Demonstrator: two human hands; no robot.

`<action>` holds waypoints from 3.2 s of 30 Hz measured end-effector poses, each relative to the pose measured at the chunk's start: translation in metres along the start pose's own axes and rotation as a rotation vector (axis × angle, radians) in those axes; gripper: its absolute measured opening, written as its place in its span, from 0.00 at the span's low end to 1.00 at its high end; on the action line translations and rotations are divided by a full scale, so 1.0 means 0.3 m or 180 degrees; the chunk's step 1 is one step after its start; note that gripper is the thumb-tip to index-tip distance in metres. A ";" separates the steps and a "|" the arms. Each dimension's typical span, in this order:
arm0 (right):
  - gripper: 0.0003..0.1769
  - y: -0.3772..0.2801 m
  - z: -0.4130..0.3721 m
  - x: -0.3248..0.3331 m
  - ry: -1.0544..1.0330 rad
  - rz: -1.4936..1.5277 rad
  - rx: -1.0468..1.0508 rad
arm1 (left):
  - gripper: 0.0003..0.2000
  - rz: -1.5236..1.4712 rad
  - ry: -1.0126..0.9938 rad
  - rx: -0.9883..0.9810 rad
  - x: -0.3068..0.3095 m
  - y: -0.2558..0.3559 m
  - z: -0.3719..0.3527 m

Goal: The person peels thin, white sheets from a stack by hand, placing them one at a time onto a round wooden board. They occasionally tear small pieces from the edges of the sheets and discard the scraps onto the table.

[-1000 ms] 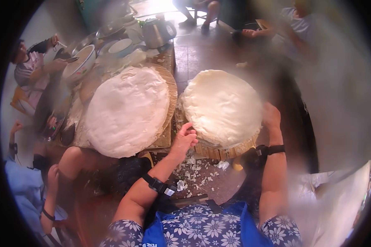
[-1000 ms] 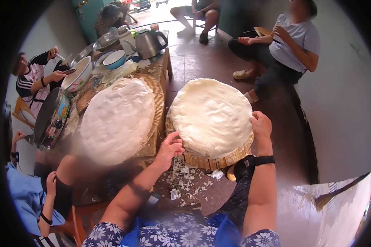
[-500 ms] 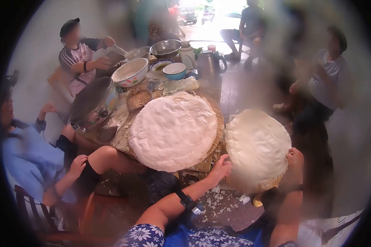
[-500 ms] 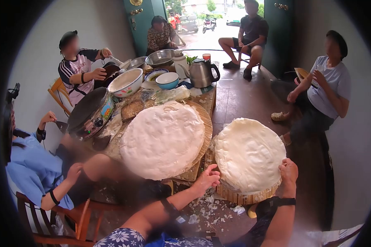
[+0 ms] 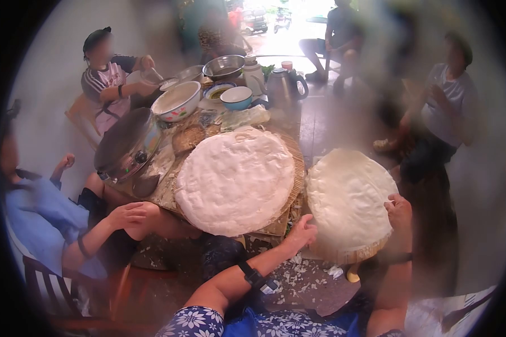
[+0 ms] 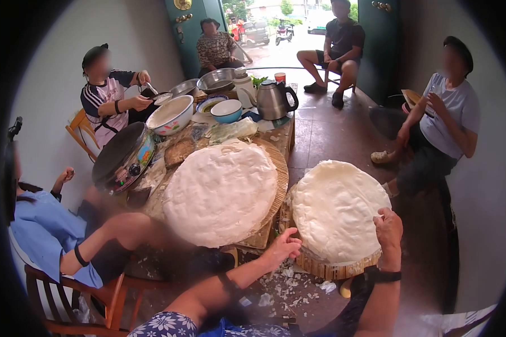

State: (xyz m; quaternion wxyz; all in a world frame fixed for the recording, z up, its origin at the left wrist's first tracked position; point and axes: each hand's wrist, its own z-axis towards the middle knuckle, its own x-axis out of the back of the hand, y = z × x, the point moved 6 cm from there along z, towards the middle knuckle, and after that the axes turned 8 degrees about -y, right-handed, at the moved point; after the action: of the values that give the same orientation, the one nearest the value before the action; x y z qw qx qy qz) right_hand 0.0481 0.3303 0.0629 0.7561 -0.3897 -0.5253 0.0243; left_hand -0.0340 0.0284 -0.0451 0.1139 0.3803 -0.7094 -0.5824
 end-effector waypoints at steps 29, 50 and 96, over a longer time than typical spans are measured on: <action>0.13 -0.235 -0.088 -0.048 0.0027 -0.0961 0.0458 | 0.34 0.0011 0.0122 0.0036 0.030 -0.029 -0.010; 0.12 -0.279 -0.091 -0.212 -0.0170 -0.0861 0.0843 | 0.14 0.0369 -0.0639 0.0060 0.003 -0.044 -0.032; 0.15 -0.216 -0.076 -0.248 -0.0638 -0.0596 0.0855 | 0.19 -0.0961 0.2661 -0.1354 0.805 0.245 -0.791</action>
State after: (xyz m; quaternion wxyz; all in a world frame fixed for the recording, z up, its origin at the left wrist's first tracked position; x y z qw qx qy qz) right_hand 0.0090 0.2392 0.0417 0.7442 -0.2303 -0.6239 0.0624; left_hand -0.0858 -0.3071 0.0244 0.3783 0.6483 -0.4053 -0.5218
